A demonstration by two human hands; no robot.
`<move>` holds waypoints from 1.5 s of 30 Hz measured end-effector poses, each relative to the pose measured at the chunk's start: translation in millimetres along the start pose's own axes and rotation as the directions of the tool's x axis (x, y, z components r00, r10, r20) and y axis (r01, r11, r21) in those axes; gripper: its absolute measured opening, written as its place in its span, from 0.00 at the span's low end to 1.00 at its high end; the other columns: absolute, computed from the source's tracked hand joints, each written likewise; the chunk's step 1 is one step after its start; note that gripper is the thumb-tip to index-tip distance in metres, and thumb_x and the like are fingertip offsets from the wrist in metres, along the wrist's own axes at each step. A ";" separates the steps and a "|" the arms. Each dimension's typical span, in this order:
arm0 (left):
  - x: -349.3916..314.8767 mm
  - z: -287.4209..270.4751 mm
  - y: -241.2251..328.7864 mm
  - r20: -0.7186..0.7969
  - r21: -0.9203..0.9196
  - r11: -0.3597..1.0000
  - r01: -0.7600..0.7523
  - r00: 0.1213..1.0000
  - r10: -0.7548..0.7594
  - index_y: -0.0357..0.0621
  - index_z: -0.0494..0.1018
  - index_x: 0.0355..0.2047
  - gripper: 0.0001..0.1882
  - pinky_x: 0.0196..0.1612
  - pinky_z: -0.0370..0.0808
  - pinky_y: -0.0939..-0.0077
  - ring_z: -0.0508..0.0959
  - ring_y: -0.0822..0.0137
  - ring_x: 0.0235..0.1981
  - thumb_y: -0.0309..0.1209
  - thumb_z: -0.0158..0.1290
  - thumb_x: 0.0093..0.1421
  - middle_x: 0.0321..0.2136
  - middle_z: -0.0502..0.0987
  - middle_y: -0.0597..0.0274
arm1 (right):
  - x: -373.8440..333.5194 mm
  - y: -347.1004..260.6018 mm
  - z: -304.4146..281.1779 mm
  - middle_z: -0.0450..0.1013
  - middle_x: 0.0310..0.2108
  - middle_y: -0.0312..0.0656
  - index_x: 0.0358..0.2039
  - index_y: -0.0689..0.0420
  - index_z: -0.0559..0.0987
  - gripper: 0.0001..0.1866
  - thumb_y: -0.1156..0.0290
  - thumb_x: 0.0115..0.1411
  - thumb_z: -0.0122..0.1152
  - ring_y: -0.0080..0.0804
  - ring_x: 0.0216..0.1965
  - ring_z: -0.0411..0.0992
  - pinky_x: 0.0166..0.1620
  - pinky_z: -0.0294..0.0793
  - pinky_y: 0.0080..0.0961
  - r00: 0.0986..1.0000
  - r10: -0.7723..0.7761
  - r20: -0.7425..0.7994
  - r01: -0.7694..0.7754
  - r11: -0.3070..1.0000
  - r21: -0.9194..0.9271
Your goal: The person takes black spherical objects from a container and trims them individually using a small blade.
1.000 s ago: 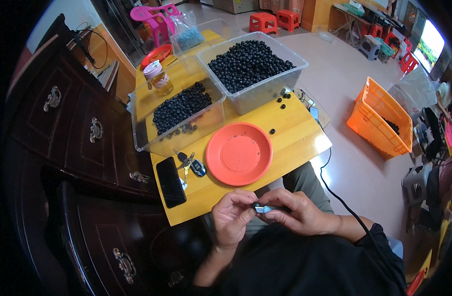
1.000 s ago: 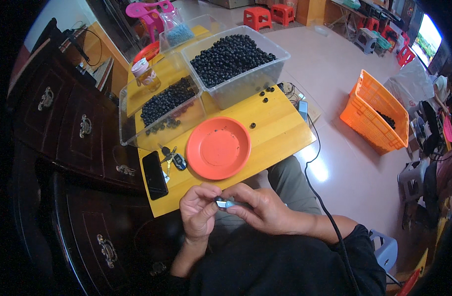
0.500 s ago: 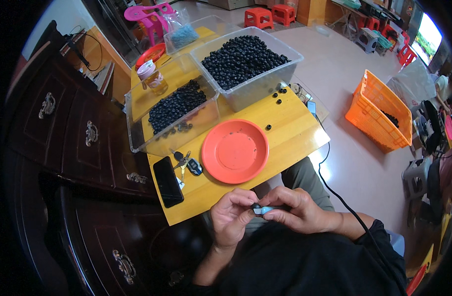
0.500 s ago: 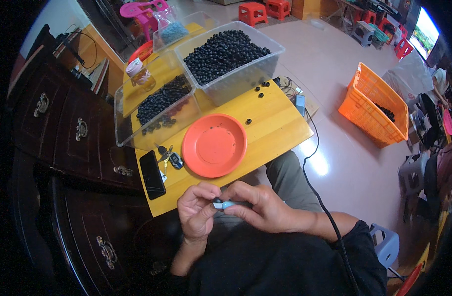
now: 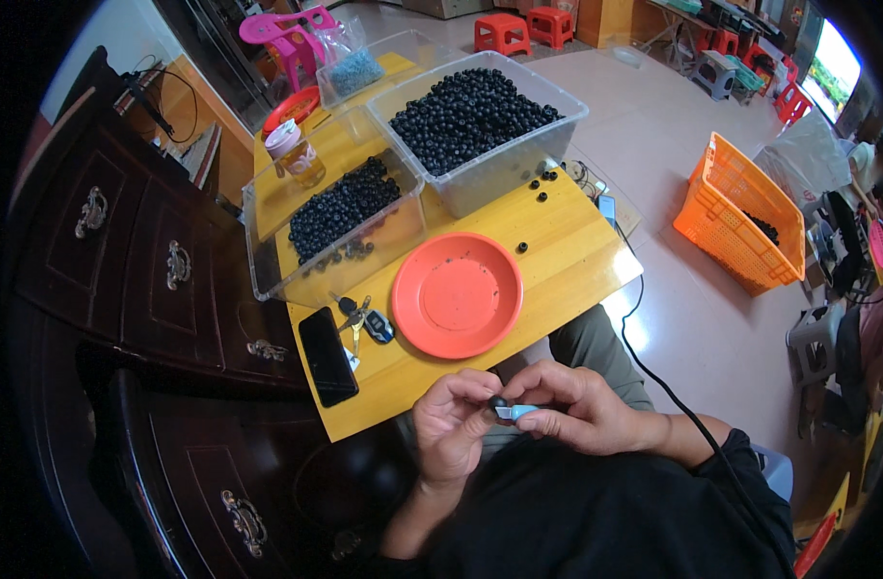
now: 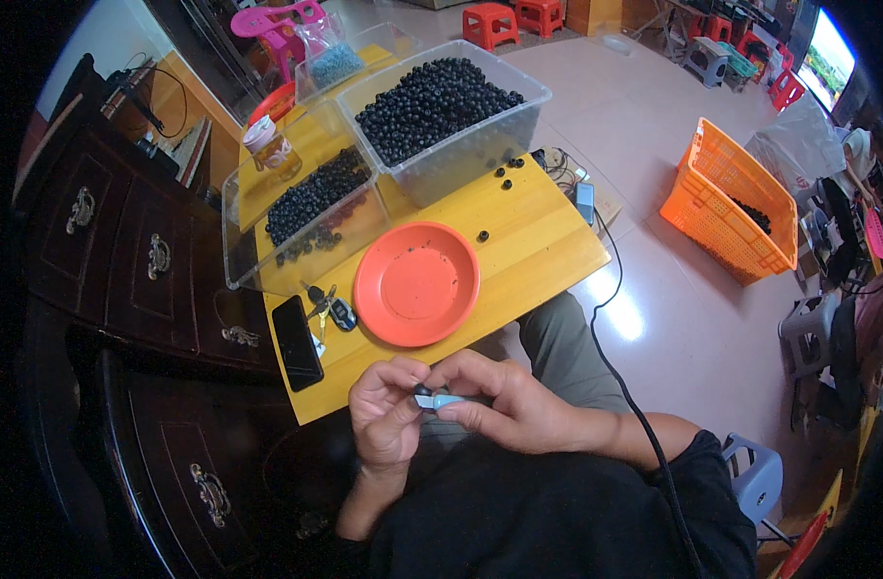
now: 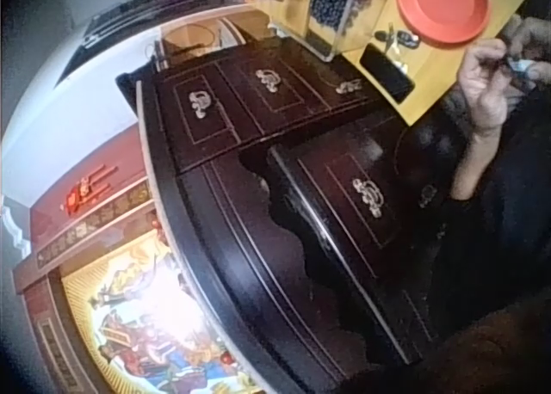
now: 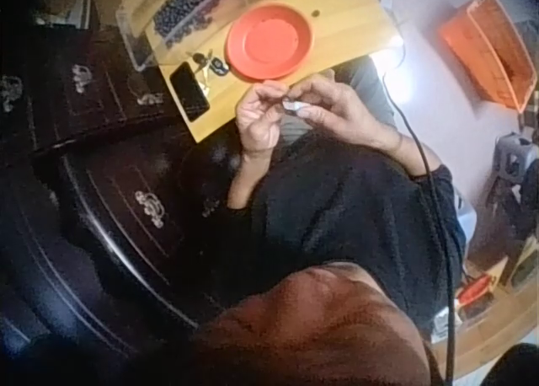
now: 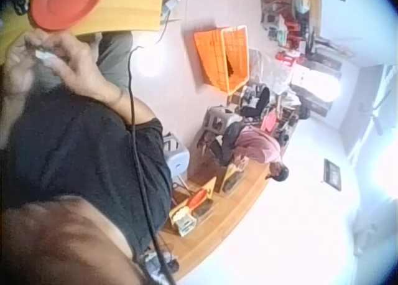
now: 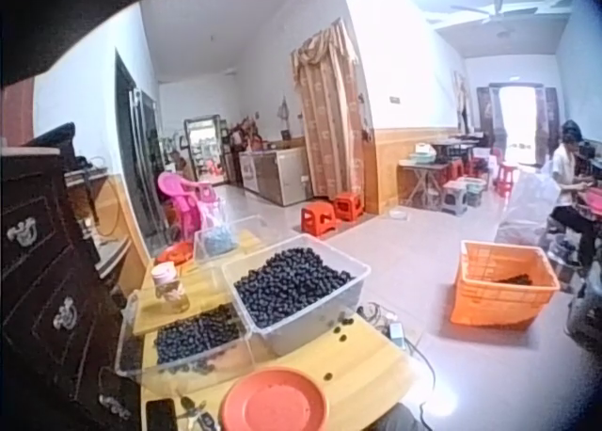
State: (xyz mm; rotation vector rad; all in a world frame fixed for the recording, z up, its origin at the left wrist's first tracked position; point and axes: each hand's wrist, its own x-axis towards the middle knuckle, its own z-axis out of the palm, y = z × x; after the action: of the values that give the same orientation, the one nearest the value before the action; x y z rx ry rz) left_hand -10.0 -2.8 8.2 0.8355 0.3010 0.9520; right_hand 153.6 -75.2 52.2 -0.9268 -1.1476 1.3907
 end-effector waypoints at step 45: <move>-3.0 1.9 11.6 0.089 0.113 0.991 -0.075 0.994 0.065 0.31 0.69 0.34 0.09 0.45 0.70 0.76 0.73 0.66 0.39 0.16 0.55 0.51 0.36 0.72 0.51 | -1.8 -3.0 2.0 0.74 0.27 0.42 0.42 0.63 0.69 0.12 0.74 0.59 0.56 0.27 0.29 0.74 0.31 0.70 0.20 0.990 -0.139 0.035 0.142 0.920 -0.366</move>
State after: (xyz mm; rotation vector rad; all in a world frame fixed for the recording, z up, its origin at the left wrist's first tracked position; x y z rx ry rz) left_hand -17.5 -2.7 17.7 0.9966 0.2568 0.9678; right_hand 152.7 -77.4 55.5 -1.0765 -1.4841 1.0815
